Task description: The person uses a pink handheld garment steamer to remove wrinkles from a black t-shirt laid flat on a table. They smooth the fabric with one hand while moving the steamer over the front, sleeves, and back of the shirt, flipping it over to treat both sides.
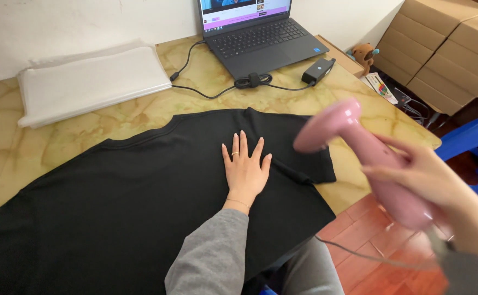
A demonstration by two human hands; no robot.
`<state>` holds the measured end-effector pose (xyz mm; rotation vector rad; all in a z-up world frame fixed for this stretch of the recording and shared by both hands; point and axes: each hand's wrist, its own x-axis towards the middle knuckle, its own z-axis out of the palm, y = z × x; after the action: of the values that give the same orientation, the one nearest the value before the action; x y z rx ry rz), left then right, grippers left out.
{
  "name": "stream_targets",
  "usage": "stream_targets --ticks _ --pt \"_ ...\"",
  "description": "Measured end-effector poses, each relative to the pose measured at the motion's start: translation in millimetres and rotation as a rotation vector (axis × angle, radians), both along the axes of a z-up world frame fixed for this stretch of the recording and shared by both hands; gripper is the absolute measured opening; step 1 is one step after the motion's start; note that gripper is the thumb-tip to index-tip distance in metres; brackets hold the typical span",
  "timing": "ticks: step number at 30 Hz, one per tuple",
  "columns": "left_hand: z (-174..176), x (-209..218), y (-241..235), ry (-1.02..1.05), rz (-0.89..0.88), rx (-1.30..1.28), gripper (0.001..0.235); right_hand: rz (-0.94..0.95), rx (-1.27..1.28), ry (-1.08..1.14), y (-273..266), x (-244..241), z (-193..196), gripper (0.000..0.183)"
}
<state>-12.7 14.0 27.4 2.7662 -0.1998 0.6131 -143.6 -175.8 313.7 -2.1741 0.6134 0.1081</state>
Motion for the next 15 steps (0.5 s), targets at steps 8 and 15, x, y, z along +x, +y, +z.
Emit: stream_targets --ticks 8,15 --pt "-5 1 -4 -0.009 0.027 0.036 0.064 0.104 -0.211 0.060 -66 -3 -40 0.090" --pt "20 -8 -1 0.188 -0.024 -0.018 0.078 0.302 -0.106 -0.045 -20 73 -68 0.096"
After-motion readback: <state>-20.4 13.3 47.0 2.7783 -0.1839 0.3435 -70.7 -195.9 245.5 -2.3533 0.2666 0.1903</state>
